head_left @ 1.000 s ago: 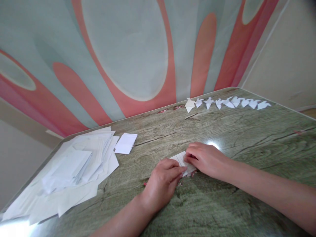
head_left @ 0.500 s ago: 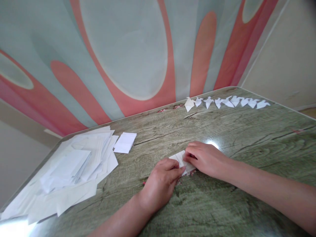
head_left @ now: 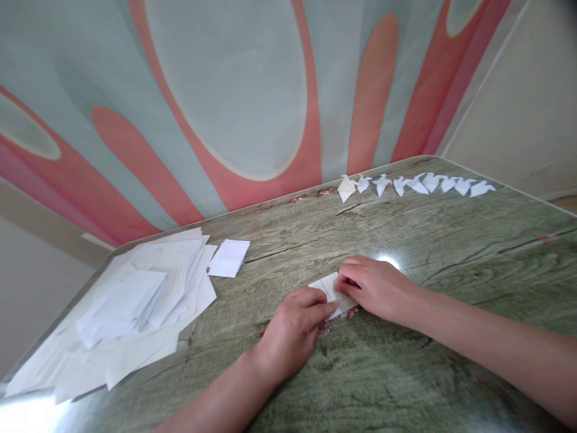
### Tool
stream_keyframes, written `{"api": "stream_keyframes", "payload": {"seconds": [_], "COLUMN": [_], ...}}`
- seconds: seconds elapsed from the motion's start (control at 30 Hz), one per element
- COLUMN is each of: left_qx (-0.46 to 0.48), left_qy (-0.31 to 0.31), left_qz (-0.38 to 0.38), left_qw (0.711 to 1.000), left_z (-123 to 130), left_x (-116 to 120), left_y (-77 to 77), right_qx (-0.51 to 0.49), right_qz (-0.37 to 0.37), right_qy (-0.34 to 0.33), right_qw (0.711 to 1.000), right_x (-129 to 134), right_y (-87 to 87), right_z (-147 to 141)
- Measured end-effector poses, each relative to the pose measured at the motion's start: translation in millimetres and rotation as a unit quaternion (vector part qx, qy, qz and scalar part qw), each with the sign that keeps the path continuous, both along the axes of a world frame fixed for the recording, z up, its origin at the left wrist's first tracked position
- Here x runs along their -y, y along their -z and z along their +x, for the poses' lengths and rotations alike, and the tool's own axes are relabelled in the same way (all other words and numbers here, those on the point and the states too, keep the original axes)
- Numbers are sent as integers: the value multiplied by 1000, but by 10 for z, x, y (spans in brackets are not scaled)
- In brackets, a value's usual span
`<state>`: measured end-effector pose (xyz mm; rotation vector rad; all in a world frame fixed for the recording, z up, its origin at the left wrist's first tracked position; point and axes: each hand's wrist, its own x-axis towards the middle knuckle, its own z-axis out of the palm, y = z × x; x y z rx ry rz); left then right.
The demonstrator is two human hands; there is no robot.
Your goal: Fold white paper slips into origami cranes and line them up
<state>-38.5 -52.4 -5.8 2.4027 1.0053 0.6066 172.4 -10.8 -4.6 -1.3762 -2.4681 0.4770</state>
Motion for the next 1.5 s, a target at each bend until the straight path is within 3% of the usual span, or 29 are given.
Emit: {"api": "stream_keyframes", "payload": {"seconds": [0.17, 0.53, 0.8, 1.03, 1.17, 1.3, 1.5], "left_qx": [41, 21, -41, -157, -171, -168, -184], "left_qy": [-13, -16, -2, 81, 82, 76, 82], "left_qz": [-24, -36, 1, 48, 24, 15, 25], "left_qw": [999, 999, 999, 983, 982, 983, 979], "left_z": [-3, 0, 31, -33, -40, -36, -68], "left_x": [-41, -36, -16, 4, 10, 15, 37], "left_y": [-9, -18, -70, -167, -207, -204, -173], "right_qx": [0, 4, -4, -18, -68, 23, 194], "right_qz": [-3, -8, -12, -6, 16, 65, 138], "right_qy": [4, 10, 4, 4, -55, -104, -100], "right_qw": [1000, 1000, 1000, 1000, 996, 992, 966], "right_x": [-10, -10, -1, 15, 91, 199, 394], "right_y": [-18, -47, -37, -36, -26, -55, -109], "right_z": [-11, -30, -24, -8, 57, 63, -49]}}
